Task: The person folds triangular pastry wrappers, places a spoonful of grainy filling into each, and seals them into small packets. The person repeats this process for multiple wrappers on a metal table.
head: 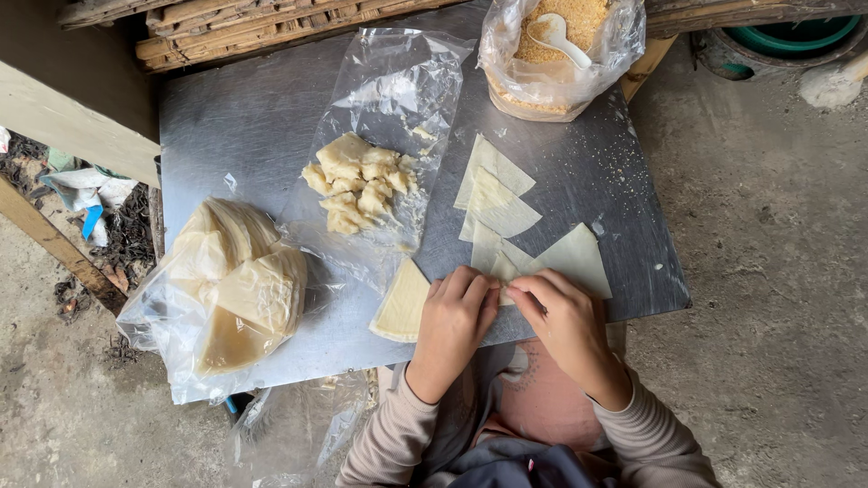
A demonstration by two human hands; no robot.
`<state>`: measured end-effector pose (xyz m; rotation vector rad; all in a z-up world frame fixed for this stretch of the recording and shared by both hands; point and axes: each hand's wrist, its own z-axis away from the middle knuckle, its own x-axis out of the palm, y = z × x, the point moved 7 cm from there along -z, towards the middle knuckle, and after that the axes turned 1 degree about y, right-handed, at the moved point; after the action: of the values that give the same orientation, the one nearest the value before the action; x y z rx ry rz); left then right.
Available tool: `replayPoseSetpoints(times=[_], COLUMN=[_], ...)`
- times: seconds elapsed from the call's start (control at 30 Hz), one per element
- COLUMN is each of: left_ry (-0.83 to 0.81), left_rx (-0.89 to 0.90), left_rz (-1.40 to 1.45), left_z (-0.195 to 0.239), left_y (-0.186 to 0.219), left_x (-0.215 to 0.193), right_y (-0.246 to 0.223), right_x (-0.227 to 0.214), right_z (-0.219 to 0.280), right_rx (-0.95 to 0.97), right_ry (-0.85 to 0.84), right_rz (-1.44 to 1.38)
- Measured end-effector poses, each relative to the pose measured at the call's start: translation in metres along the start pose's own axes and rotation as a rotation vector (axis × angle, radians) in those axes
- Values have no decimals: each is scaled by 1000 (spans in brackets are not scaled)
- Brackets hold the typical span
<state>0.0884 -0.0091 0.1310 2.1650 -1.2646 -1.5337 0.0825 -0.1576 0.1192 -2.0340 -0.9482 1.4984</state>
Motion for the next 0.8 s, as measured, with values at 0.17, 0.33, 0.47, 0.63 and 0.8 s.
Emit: replayPoseSetpoints(times=[0.17, 0.33, 0.47, 0.63, 0.8], left_ry=[-54, -56, -20, -41, -39], left_rx=[138, 142, 84, 75, 42], left_rz=[-30, -20, -49, 9, -26], left_z=[1, 6, 5, 4, -1], left_y=[9, 15, 14, 8, 8], left_x=[-6, -14, -8, -10, -8], right_y=[-6, -10, -9, -11, -4], right_x=[-3, -6, -15, -15, -7], right_z=[-1, -5, -4, 0, -7], right_rx=[-82, -205, -277, -277, -190], right_ry=[77, 70, -40, -98, -27], right_rz=[63, -2, -24, 1, -50])
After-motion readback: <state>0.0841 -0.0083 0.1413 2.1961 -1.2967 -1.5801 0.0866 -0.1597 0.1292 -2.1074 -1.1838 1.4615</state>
